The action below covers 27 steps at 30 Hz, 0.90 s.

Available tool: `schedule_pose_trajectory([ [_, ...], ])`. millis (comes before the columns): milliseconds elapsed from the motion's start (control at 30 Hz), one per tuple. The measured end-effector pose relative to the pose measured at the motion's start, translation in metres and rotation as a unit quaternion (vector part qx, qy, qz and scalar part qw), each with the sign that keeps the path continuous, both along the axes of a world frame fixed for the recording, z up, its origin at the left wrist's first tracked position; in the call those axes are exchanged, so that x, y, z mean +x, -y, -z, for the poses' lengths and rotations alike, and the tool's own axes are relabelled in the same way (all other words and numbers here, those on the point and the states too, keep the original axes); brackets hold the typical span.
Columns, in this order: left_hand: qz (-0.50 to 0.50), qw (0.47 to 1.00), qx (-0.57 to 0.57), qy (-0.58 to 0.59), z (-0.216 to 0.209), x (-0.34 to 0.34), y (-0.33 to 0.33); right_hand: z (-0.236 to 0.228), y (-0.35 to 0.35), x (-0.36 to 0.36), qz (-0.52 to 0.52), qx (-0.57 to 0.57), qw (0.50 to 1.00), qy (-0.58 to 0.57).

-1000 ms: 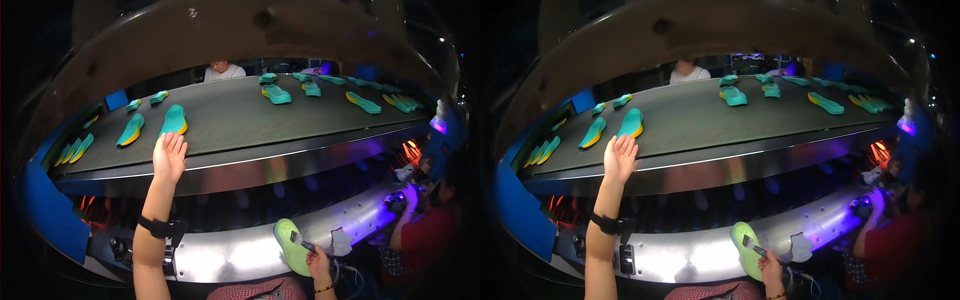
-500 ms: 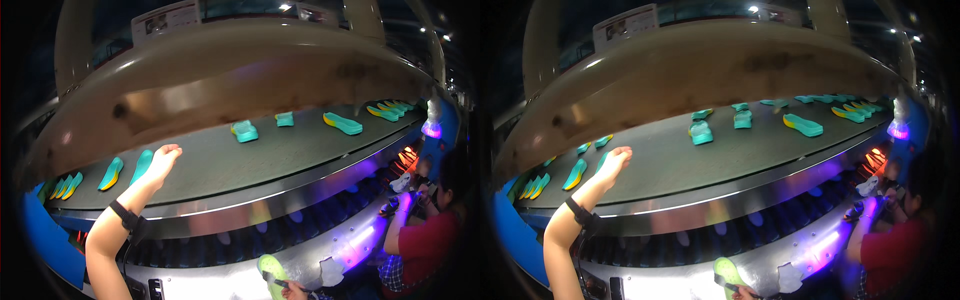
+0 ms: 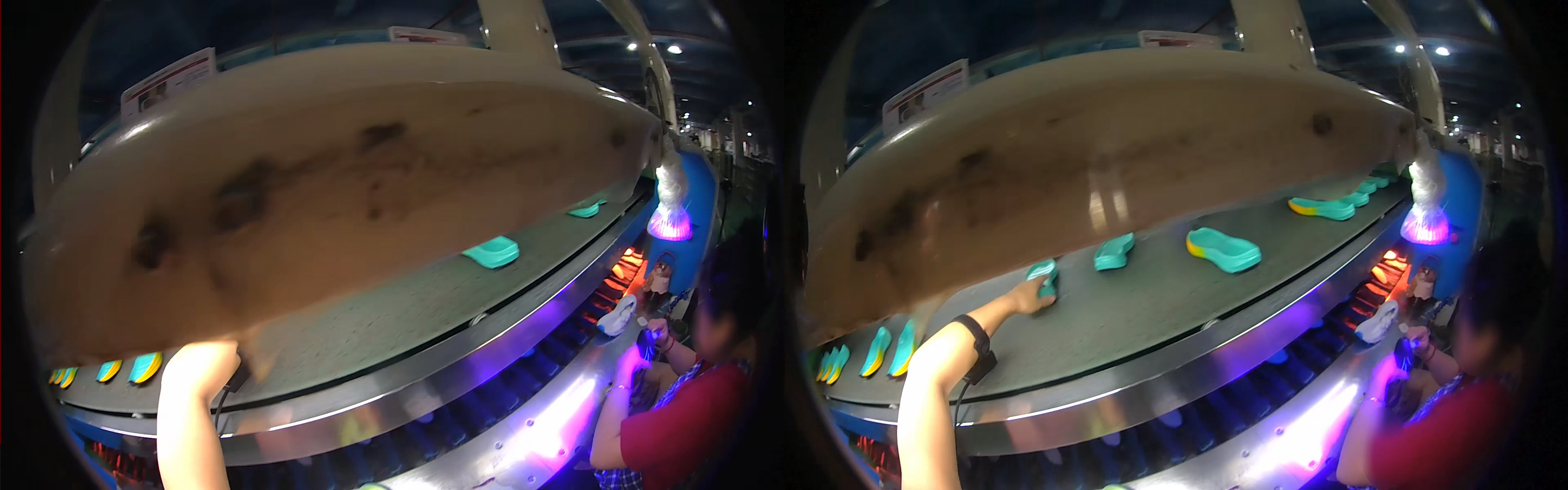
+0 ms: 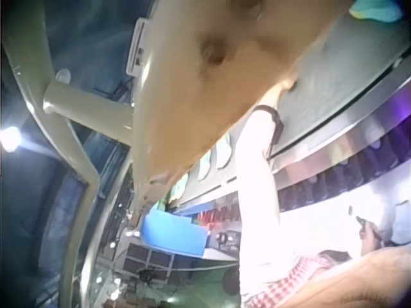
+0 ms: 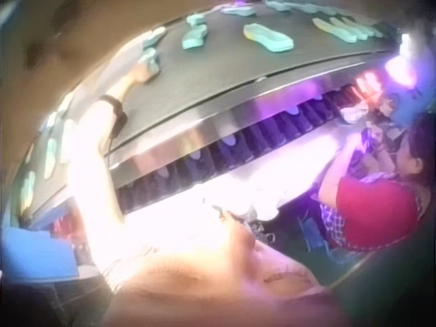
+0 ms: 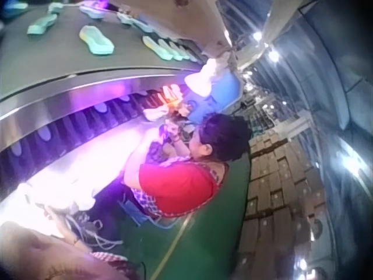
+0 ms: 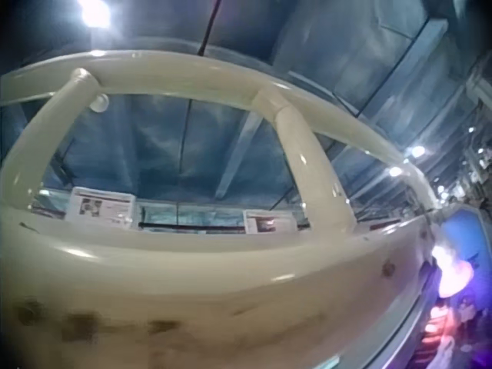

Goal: Apply adhesive to shoe insoles using a brush and place them on a conveyor belt.

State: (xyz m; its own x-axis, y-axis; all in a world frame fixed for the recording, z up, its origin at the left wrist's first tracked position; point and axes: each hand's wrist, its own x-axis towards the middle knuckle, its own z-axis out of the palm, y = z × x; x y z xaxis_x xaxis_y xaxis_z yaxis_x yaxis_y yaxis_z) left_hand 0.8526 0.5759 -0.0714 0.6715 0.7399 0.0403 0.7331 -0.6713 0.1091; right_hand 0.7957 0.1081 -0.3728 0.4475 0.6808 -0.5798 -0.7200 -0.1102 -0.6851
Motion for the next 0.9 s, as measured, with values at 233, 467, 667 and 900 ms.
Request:
schedule_pose_trajectory([
  [233, 0.050, 0.995, 0.071, -0.047, 0.031, 0.062, -0.057, 0.019, -0.005, 0.030, 0.009, -0.011, 1.000, 0.022],
  [467, 0.076, 0.992, 0.084, -0.059, 0.041, 0.094, -0.068, 0.021, -0.016, 0.061, 0.040, -0.009, 0.999, 0.019],
  [667, 0.068, 0.996, 0.044, -0.038, 0.017, 0.098, -0.032, 0.027, -0.026, 0.065, 0.045, 0.003, 0.999, -0.003],
  [900, 0.080, 0.995, 0.041, -0.044, -0.007, 0.044, 0.023, 0.042, -0.028, 0.036, 0.006, 0.010, 0.998, -0.054],
])
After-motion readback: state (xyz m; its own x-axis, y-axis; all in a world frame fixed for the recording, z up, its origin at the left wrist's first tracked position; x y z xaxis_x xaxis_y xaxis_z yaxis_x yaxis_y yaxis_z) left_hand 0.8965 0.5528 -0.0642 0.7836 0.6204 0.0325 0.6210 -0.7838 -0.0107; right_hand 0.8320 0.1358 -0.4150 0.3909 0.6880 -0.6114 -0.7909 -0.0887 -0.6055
